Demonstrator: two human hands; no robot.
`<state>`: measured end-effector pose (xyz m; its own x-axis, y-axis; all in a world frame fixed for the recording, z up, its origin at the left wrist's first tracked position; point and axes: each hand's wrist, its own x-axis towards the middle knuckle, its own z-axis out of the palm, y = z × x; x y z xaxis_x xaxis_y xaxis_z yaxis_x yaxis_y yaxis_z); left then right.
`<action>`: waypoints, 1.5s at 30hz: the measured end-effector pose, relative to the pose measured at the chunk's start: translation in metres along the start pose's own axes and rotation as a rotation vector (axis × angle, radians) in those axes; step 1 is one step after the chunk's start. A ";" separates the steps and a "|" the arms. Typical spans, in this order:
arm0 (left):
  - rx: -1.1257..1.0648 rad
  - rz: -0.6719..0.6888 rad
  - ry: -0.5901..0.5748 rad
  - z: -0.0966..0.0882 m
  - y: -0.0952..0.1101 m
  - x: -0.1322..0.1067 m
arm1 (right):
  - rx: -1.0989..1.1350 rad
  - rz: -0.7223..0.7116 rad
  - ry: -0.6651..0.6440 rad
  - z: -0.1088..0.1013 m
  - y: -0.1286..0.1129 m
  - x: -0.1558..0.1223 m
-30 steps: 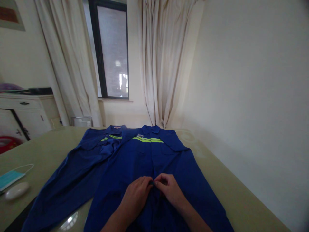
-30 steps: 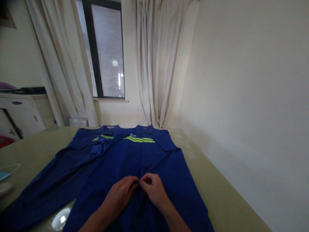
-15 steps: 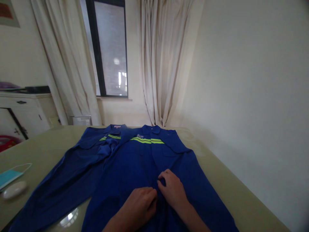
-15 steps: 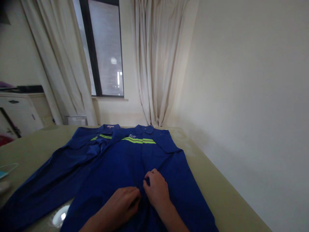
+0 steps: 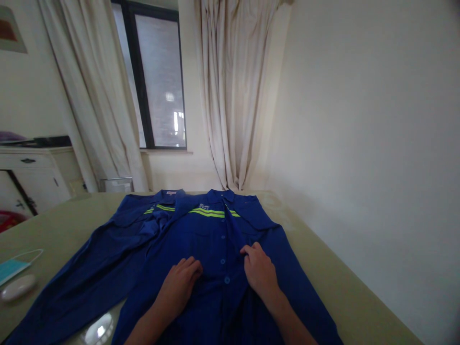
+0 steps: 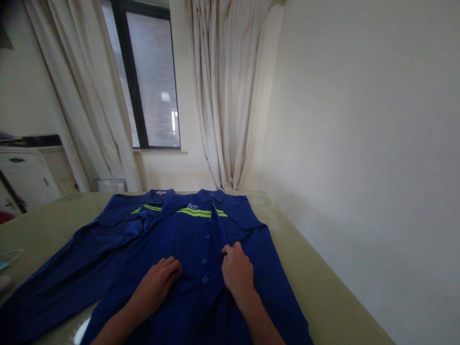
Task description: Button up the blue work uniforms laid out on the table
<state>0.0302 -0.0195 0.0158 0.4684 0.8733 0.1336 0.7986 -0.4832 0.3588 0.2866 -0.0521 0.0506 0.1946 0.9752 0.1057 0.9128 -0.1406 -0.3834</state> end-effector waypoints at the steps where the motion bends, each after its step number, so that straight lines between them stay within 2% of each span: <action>1: -0.017 -0.011 -0.047 -0.006 0.001 -0.001 | -0.010 0.012 -0.012 0.000 -0.002 0.000; 4: -0.027 -0.102 -0.216 -0.021 0.009 0.001 | -0.072 0.034 -0.017 0.008 -0.011 0.001; 6: 0.067 -0.193 -0.252 -0.025 0.020 0.009 | -0.111 0.010 0.012 0.015 -0.017 0.004; 9: 0.142 -0.185 -0.166 -0.015 0.040 0.028 | -0.150 -0.041 0.046 0.026 -0.016 0.006; 12: -0.076 -0.081 -0.105 0.007 0.050 0.043 | -0.069 -0.085 0.080 0.032 -0.006 0.006; 16: -0.285 -0.018 -0.031 0.033 0.045 0.045 | 0.278 -0.177 0.131 0.029 0.003 0.006; 20: -0.317 -0.032 0.014 0.040 0.041 0.040 | 0.515 -0.245 0.143 0.031 -0.005 0.007; 24: -0.269 -0.085 -0.014 0.037 0.044 0.044 | 0.488 -0.236 0.025 0.041 -0.011 0.003; 27: -0.266 -0.125 -0.059 0.034 0.047 0.046 | 0.453 -0.222 0.010 0.044 -0.007 0.002; 31: -0.253 -0.118 -0.030 0.032 0.048 0.045 | 0.575 -0.178 0.005 0.042 -0.002 0.007; 36: -0.303 -0.207 -0.121 0.028 0.043 0.047 | 0.745 -0.055 -0.051 0.046 0.003 0.015; 39: -0.341 -0.230 -0.133 0.025 0.040 0.047 | 0.800 -0.030 -0.052 0.050 0.007 0.016; 42: -0.333 -0.206 -0.102 0.025 0.041 0.045 | 0.787 -0.052 -0.047 0.051 0.010 0.016; 45: -0.242 -0.139 -0.050 0.026 0.045 0.041 | 0.735 -0.145 -0.040 0.048 0.008 0.014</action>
<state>0.0952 -0.0065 0.0131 0.3833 0.9233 0.0245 0.7460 -0.3251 0.5812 0.2797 -0.0316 0.0053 0.0646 0.9826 0.1743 0.4507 0.1271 -0.8836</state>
